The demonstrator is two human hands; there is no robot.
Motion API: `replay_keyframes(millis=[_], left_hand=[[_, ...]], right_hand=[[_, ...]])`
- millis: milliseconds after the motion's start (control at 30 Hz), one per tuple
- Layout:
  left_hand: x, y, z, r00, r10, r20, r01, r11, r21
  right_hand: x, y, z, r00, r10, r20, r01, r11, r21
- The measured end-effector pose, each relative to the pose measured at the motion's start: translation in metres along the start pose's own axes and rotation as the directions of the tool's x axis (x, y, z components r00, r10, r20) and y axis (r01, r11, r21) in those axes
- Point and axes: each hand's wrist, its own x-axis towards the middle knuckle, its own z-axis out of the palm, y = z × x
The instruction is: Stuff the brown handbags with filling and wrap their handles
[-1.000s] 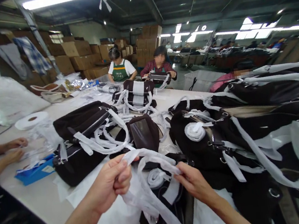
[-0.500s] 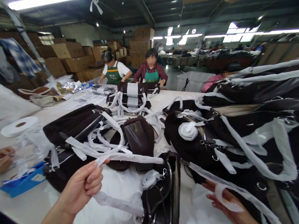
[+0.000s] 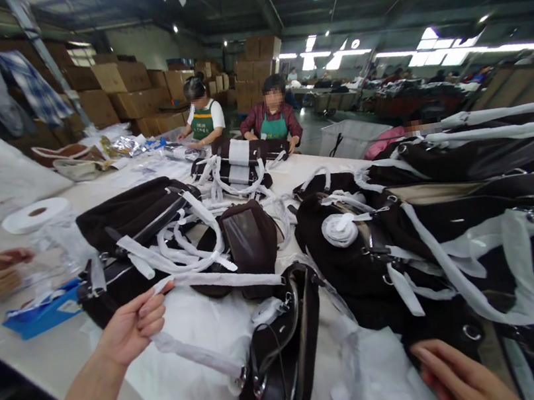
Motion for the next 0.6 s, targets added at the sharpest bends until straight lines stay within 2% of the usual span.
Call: replay_keyframes(millis=[33, 100, 167, 233, 300, 333, 367, 400, 433, 467, 500, 533, 567, 600], left_hand=[[0.002, -0.002, -0.002, 1.0, -0.013, 0.01, 0.013, 1.0, -0.009], [0.007, -0.006, -0.003, 0.999, -0.028, 0.027, 0.029, 0.999, -0.027], [0.01, -0.008, -0.004, 0.999, -0.034, 0.041, 0.035, 0.999, -0.025], [0.012, -0.007, -0.004, 0.999, -0.041, 0.031, 0.039, 0.998, 0.051], [0.012, -0.005, -0.001, 0.999, -0.006, -0.035, 0.014, 0.967, 0.253], [0.011, -0.006, 0.003, 0.993, 0.072, -0.09, -0.031, 0.918, 0.396], [0.01, -0.008, 0.01, 0.97, 0.207, -0.129, -0.104, 0.829, 0.549], [0.007, -0.013, 0.02, 0.917, 0.382, -0.12, -0.197, 0.691, 0.695], [0.005, -0.022, 0.031, 0.835, 0.548, -0.044, -0.291, 0.508, 0.811], [0.001, -0.034, 0.045, 0.737, 0.67, 0.091, -0.382, 0.301, 0.874], [-0.003, -0.05, 0.059, 0.669, 0.694, 0.265, -0.461, 0.107, 0.881], [-0.007, -0.07, 0.073, 0.665, 0.605, 0.438, -0.535, -0.023, 0.845], [-0.01, -0.093, 0.085, 0.689, 0.425, 0.587, -0.618, -0.078, 0.782], [-0.012, -0.117, 0.095, 0.701, 0.17, 0.693, -0.695, -0.055, 0.717]], right_hand=[[-0.004, -0.017, 0.027, 0.997, -0.03, 0.073, 0.029, 1.0, 0.005], [-0.009, -0.043, 0.086, 0.991, -0.101, 0.084, 0.101, 0.995, 0.004], [-0.009, -0.054, 0.136, 0.975, -0.129, 0.179, 0.139, 0.989, -0.044], [-0.004, -0.052, 0.165, 0.949, -0.136, 0.286, 0.157, 0.986, -0.05], [0.0, -0.045, 0.174, 0.939, -0.171, 0.299, 0.192, 0.981, -0.041], [0.001, -0.041, 0.174, 0.94, -0.199, 0.277, 0.216, 0.976, -0.033], [0.001, -0.038, 0.173, 0.94, -0.225, 0.258, 0.24, 0.97, -0.027], [-0.001, -0.035, 0.171, 0.937, -0.244, 0.249, 0.257, 0.966, -0.021], [-0.004, -0.034, 0.171, 0.932, -0.261, 0.252, 0.273, 0.962, -0.014], [-0.008, -0.034, 0.17, 0.922, -0.281, 0.265, 0.293, 0.956, -0.009], [-0.012, -0.035, 0.171, 0.911, -0.302, 0.279, 0.316, 0.949, -0.005], [-0.016, -0.037, 0.172, 0.902, -0.327, 0.283, 0.342, 0.94, -0.003], [-0.02, -0.038, 0.173, 0.892, -0.357, 0.278, 0.371, 0.929, 0.003], [-0.023, -0.04, 0.173, 0.881, -0.388, 0.271, 0.399, 0.917, 0.016]])
